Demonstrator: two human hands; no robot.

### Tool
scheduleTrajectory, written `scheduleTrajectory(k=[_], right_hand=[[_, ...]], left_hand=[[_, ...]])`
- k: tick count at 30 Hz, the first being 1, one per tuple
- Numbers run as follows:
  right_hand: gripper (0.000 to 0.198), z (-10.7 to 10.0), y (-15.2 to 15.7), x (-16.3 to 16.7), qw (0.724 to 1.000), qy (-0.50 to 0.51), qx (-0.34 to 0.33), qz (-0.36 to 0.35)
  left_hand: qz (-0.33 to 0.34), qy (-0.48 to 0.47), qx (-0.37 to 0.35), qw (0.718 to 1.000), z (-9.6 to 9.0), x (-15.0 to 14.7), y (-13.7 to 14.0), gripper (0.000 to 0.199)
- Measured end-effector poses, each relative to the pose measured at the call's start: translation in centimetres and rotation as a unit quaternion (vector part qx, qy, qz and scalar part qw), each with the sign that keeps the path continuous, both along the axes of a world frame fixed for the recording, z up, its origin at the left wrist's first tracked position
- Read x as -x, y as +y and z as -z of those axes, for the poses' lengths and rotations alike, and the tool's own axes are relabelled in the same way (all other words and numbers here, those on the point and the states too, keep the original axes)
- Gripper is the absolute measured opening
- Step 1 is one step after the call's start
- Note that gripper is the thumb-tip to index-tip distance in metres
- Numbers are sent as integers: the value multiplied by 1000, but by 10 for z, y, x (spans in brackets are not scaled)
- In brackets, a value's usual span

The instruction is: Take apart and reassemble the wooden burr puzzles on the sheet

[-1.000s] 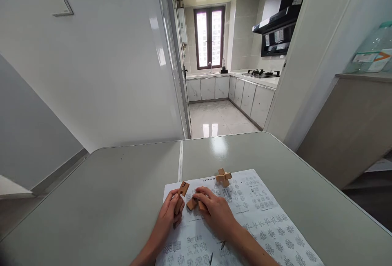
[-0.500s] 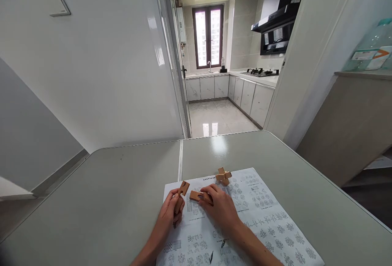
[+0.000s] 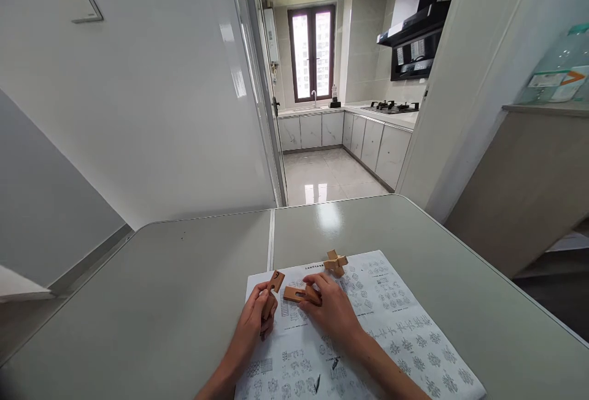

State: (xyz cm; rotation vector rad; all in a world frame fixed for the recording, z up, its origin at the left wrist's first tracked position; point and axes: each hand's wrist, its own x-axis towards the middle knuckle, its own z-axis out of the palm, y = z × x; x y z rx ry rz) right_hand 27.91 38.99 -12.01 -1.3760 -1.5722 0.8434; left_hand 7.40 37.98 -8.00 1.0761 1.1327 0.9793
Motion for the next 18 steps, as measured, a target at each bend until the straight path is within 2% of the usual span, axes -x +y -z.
scheduleTrajectory(k=[8, 14, 18], right_hand=[[37, -5, 6, -5, 999, 38, 27, -10], [37, 3, 6, -1, 1000, -1, -6, 14], [31, 3, 3, 2, 1000, -18, 4, -1]], left_hand=[[-5, -4, 0, 1000, -2, -1, 0, 52], [-1, -7, -8, 1000, 4, 1, 1, 53], [3, -11, -12, 1000, 7, 2, 2, 56]])
